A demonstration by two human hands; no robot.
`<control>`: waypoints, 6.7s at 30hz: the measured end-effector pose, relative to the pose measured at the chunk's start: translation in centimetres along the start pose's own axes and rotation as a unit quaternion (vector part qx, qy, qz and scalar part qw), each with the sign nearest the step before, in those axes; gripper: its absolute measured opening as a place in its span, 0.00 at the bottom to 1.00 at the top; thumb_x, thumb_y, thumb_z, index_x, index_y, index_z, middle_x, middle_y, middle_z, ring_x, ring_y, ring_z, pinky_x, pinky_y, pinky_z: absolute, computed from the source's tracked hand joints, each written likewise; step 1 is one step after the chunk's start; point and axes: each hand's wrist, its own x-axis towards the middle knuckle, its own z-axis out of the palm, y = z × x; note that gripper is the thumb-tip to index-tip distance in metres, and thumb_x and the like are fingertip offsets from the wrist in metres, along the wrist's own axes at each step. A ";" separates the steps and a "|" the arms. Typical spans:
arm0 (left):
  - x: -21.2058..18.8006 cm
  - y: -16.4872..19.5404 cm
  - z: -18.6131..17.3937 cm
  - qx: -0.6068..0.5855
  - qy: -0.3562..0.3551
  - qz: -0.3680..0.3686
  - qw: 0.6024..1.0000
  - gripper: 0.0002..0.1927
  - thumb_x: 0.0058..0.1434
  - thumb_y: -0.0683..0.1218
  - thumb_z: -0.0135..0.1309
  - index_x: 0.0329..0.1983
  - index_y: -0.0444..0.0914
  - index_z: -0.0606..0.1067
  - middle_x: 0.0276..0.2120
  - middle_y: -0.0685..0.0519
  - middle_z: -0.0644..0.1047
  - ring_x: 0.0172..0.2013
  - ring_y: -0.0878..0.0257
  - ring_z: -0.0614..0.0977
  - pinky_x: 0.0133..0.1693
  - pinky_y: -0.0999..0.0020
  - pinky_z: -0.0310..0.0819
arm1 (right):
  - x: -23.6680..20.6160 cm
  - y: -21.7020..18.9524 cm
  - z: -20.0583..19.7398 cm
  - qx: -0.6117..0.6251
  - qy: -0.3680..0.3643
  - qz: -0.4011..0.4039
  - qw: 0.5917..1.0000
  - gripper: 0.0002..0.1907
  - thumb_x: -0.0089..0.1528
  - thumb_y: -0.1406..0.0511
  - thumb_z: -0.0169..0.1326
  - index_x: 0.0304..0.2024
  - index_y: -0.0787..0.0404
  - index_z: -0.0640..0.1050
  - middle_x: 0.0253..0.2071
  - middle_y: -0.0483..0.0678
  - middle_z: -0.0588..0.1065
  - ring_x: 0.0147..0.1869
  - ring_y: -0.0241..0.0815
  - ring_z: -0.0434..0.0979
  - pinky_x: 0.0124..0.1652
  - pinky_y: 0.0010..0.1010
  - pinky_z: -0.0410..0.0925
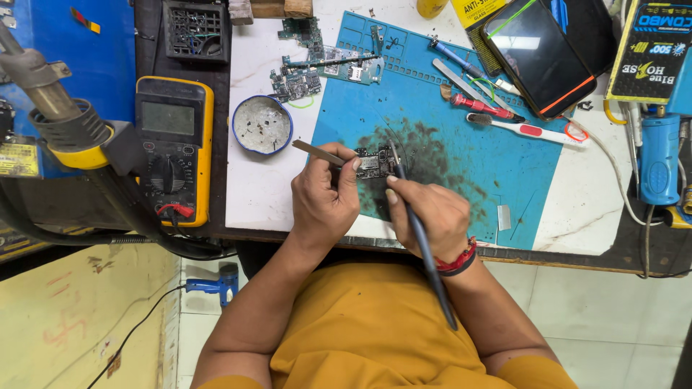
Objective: The person solders components on a disassembled phone motherboard at a repair bench, holding the board with tweezers while applying a soldering iron, then uses a hot air gun on the board and continues soldering small parts with the iron and tweezers.
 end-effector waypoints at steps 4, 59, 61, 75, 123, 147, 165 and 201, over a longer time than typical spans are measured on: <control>0.0 0.0 -0.1 0.002 -0.005 -0.006 1.000 0.05 0.70 0.37 0.55 0.45 0.35 0.72 0.32 0.51 0.79 0.28 0.64 0.84 0.30 0.70 0.76 | 0.6 -0.4 0.3 -0.020 -0.019 0.009 1.000 0.12 0.63 0.72 0.61 0.49 0.66 0.79 0.36 0.53 0.80 0.31 0.48 0.80 0.34 0.34 0.72; 0.1 -0.6 -0.1 -0.013 -0.010 -0.021 1.000 0.04 0.71 0.41 0.57 0.44 0.36 0.73 0.29 0.54 0.80 0.24 0.72 0.78 0.26 0.74 0.71 | -0.8 0.9 0.4 0.096 0.033 0.038 0.994 0.08 0.53 0.74 0.63 0.33 0.65 0.77 0.28 0.52 0.78 0.27 0.43 0.78 0.30 0.30 0.69; 0.1 -0.6 -0.1 -0.011 -0.008 -0.019 1.000 0.04 0.71 0.41 0.57 0.44 0.36 0.73 0.30 0.54 0.80 0.24 0.72 0.78 0.26 0.74 0.70 | -0.8 0.9 0.4 0.097 0.032 0.038 0.994 0.08 0.53 0.74 0.63 0.33 0.65 0.77 0.28 0.51 0.78 0.26 0.43 0.78 0.30 0.30 0.69; 0.1 -0.6 -0.1 -0.006 -0.008 -0.021 1.000 0.04 0.71 0.40 0.57 0.45 0.36 0.73 0.29 0.54 0.80 0.24 0.71 0.79 0.26 0.74 0.71 | -0.8 1.0 0.5 0.099 0.028 0.035 0.994 0.08 0.52 0.74 0.62 0.32 0.65 0.77 0.26 0.51 0.77 0.25 0.43 0.77 0.29 0.29 0.68; 0.0 -0.7 0.0 -0.010 0.002 -0.014 1.000 0.04 0.72 0.40 0.56 0.46 0.36 0.73 0.31 0.53 0.81 0.24 0.73 0.78 0.26 0.74 0.70 | -0.8 0.9 0.4 0.092 0.034 0.035 0.995 0.08 0.53 0.73 0.62 0.32 0.64 0.77 0.27 0.51 0.77 0.26 0.44 0.77 0.29 0.31 0.68; -0.1 -0.7 -0.1 -0.016 -0.004 -0.020 1.000 0.04 0.72 0.41 0.56 0.45 0.36 0.73 0.30 0.54 0.80 0.24 0.73 0.78 0.26 0.75 0.70 | -0.8 0.9 0.5 0.085 0.033 0.031 0.995 0.08 0.53 0.73 0.63 0.33 0.64 0.77 0.27 0.51 0.77 0.26 0.44 0.77 0.29 0.31 0.68; -0.1 -0.8 -0.1 -0.019 0.001 -0.023 1.000 0.04 0.72 0.40 0.56 0.47 0.35 0.73 0.31 0.53 0.81 0.26 0.72 0.79 0.29 0.75 0.72 | -2.1 1.5 0.9 0.052 0.076 0.015 0.996 0.09 0.62 0.70 0.64 0.42 0.68 0.79 0.32 0.54 0.78 0.31 0.47 0.79 0.32 0.31 0.70; -0.1 -0.7 0.0 -0.030 0.001 -0.013 0.999 0.04 0.72 0.40 0.56 0.47 0.35 0.73 0.32 0.53 0.81 0.26 0.72 0.78 0.29 0.75 0.72 | -1.6 1.2 0.5 0.061 0.044 0.002 0.997 0.05 0.61 0.73 0.60 0.38 0.65 0.79 0.29 0.51 0.78 0.28 0.46 0.78 0.31 0.32 0.69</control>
